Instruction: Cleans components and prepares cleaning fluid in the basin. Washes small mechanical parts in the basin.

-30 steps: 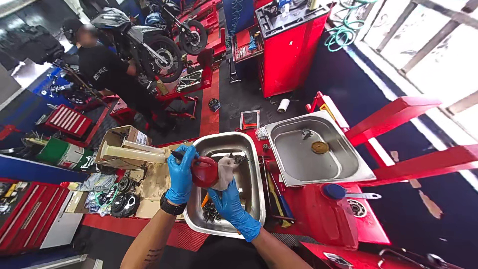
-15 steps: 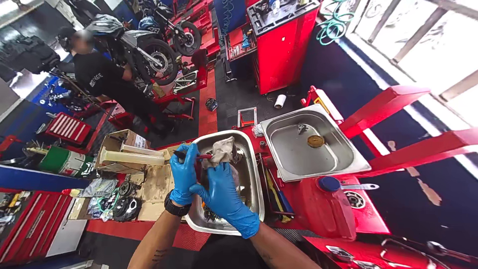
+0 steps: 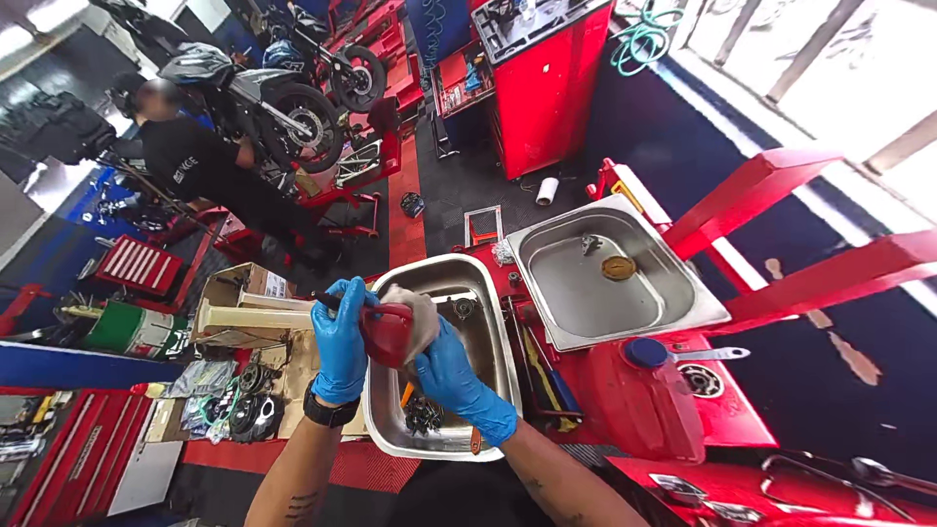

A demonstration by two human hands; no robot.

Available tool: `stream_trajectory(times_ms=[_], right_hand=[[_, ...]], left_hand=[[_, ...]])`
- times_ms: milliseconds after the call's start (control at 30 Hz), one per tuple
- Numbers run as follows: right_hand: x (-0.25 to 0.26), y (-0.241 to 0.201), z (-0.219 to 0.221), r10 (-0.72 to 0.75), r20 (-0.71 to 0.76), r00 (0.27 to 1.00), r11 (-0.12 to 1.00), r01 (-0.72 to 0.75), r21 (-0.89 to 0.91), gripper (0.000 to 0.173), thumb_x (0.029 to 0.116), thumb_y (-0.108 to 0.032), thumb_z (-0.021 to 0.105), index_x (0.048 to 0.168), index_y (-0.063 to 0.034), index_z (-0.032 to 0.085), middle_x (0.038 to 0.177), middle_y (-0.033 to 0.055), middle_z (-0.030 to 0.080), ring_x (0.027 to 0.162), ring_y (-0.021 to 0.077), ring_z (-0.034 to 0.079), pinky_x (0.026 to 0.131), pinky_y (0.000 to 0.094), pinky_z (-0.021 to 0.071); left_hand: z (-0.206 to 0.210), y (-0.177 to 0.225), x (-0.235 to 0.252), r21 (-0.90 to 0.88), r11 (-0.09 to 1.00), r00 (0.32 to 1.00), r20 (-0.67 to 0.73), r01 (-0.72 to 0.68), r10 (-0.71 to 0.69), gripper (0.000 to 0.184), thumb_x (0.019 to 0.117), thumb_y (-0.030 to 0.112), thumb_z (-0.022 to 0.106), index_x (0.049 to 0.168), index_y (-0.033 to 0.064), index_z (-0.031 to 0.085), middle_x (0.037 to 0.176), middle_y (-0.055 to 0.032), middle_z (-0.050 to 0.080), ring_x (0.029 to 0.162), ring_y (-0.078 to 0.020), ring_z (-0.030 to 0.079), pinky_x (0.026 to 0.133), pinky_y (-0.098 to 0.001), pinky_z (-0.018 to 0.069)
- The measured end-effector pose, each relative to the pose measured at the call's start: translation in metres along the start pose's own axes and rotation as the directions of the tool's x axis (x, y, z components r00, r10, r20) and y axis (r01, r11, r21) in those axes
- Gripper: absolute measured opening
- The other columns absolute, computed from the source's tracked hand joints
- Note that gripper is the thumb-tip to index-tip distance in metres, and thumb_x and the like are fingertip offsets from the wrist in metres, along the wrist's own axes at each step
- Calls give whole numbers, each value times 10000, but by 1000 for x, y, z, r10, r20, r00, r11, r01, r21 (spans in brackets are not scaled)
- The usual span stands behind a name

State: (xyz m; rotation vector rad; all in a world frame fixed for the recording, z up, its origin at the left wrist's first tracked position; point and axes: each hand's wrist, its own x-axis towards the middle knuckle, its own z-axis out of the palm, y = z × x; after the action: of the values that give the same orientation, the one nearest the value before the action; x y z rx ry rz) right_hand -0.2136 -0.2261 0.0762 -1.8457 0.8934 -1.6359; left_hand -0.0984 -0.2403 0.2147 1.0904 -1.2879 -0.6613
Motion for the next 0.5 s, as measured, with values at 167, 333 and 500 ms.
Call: stream_trajectory(times_ms=[167,333,500], right_hand=[[34,-9,-5,-74,44,996,993,77,-88,807,1026,-666,319,1236,31,667,1219,249,692,1195,381,650,1045,514,504],[-23,53,12,311,150,939,885,-343,313,594,1069,-425,423,1303,88,610,1267,210,671,1227,187,630,1078,355,489],[-25,21,21,674,296,676,110,-489,865,490,1129,-357,248,1485,-84,447,1347,57,620,1224,104,607,1028,335,537]], left_hand=[[-1,5,7,-8,1000,1000,-14,20,-20,322,1043,162,426,816,88,642,731,-7,678,706,-122,680,712,-304,598],[-23,14,21,-50,998,997,-68,-35,32,353,1049,155,377,794,108,617,704,0,657,678,-121,667,712,-306,594],[-23,9,14,-30,996,980,-184,-83,76,360,1063,158,371,813,96,623,717,-4,654,697,-124,667,712,-304,591]])
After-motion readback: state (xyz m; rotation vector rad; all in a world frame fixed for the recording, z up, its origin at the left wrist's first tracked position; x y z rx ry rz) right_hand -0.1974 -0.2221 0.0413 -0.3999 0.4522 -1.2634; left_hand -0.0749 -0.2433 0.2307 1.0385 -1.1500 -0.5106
